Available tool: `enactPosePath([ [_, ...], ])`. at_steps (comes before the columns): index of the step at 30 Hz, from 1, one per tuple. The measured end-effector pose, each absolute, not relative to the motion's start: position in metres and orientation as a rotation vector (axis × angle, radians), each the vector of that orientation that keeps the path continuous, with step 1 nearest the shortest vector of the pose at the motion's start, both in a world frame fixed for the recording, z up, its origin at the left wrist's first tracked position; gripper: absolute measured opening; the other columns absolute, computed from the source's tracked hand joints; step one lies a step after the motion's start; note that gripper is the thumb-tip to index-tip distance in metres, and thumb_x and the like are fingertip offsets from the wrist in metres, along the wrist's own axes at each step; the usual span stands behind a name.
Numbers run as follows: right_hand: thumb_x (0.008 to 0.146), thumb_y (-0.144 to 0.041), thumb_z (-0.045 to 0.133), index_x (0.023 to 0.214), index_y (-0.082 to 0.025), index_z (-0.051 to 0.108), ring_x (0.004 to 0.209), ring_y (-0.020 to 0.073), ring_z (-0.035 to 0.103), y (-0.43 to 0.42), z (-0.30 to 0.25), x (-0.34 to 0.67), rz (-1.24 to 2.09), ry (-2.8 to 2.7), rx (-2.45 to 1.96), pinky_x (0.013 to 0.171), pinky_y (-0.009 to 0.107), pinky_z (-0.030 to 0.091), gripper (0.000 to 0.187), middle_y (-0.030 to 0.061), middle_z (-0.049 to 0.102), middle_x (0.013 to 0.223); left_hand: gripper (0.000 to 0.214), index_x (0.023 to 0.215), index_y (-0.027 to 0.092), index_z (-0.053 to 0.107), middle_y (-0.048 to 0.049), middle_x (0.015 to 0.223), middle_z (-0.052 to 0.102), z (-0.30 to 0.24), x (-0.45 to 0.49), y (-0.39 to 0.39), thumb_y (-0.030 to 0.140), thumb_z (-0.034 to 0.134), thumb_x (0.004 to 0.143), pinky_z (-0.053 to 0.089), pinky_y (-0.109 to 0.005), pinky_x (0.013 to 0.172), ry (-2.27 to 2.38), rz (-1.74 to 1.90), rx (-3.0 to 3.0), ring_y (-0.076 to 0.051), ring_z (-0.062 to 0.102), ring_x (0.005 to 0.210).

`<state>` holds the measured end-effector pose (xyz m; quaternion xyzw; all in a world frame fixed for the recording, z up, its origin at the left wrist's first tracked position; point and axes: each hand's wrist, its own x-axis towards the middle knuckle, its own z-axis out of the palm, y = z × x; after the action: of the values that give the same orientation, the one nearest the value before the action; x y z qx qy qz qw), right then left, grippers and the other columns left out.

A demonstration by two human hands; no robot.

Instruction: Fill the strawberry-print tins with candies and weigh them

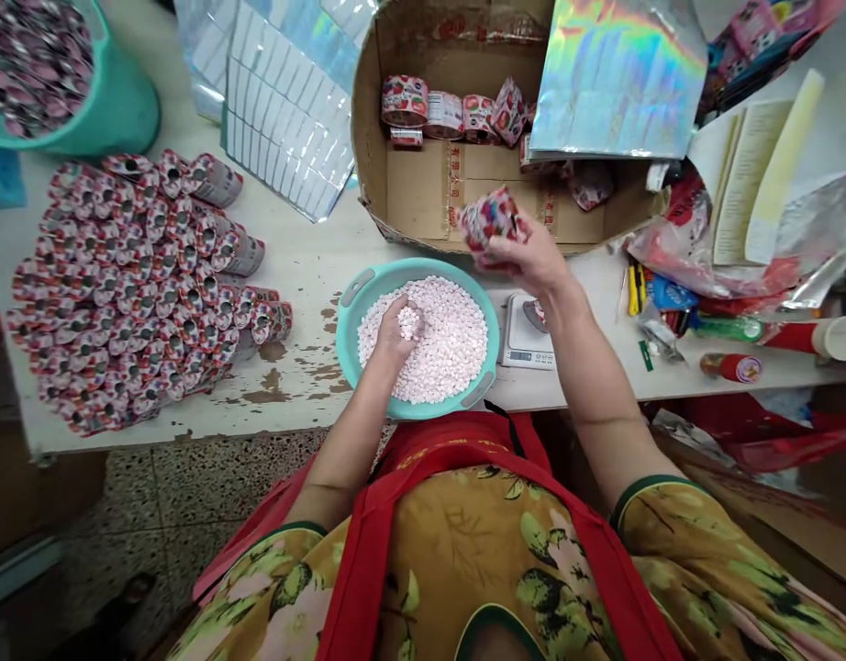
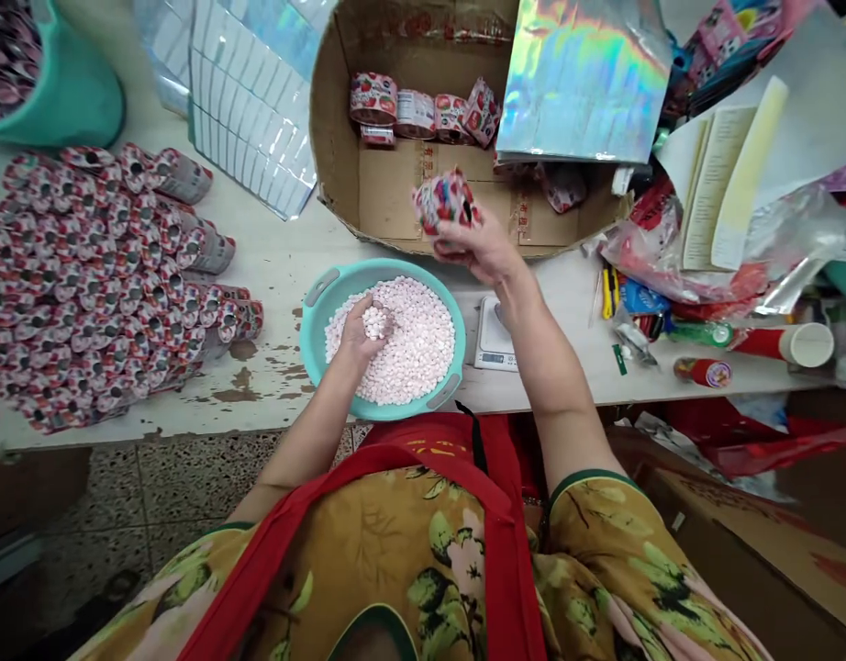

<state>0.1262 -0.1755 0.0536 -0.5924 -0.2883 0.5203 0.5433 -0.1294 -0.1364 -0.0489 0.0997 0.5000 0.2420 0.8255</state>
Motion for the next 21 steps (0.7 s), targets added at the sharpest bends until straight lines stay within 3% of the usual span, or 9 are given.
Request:
enactPosePath([
  [2,0.068,-0.054,0.084,0.125,-0.027,0.056,0.1,0.022,0.066,-0.205,0.06,0.101,1.141,-0.807,-1.436,0.084,0.037,0.056,0.069,0.003,0.068,0.112,0.026,0.072,0.019,0.05,0.0028,0.057,0.056,-0.034,-0.132,-0.136,0.034,0.067,0.085,0.028,-0.018,0.034,1.033,0.471,0.187,-0.008,0.049,0.041],
  [5,0.072,-0.045,0.083,0.121,-0.026,0.061,0.107,0.0244,0.064,-0.233,0.05,0.059,0.995,-1.063,-1.592,0.094,0.041,0.052,0.057,0.0034,0.068,0.115,0.031,0.07,0.019,0.046,0.0035,0.054,0.051,0.003,-0.14,-0.137,0.037,0.063,0.089,0.022,-0.017,0.032,0.948,0.453,0.208,-0.007,0.043,0.037],
  [10,0.077,-0.03,0.077,0.113,-0.022,0.069,0.1,0.0256,0.064,-0.246,0.027,-0.008,0.965,-1.448,-1.857,0.091,0.037,0.048,0.037,0.006,0.071,0.107,0.04,0.065,0.019,0.044,0.0032,0.056,0.047,0.05,-0.138,-0.154,0.045,0.063,0.089,0.036,-0.019,0.039,0.845,0.707,0.44,-0.007,0.047,0.043],
  [14,0.079,-0.025,0.07,0.106,-0.018,0.07,0.098,0.0266,0.064,-0.245,0.027,-0.035,0.934,-1.525,-2.028,0.084,0.034,0.047,0.028,0.0085,0.071,0.102,0.04,0.066,0.019,0.045,0.0029,0.063,0.053,0.046,-0.128,-0.169,0.044,0.071,0.082,0.05,-0.023,0.055,0.907,0.981,0.617,-0.009,0.059,0.056],
  [21,0.078,-0.023,0.066,0.11,-0.02,0.07,0.102,0.0263,0.066,-0.247,0.028,-0.045,0.909,-1.366,-2.069,0.086,0.033,0.049,0.033,0.007,0.072,0.108,0.041,0.07,0.019,0.05,0.0032,0.065,0.058,0.028,-0.124,-0.174,0.05,0.074,0.08,0.048,-0.024,0.054,0.95,1.088,0.647,-0.01,0.059,0.054],
])
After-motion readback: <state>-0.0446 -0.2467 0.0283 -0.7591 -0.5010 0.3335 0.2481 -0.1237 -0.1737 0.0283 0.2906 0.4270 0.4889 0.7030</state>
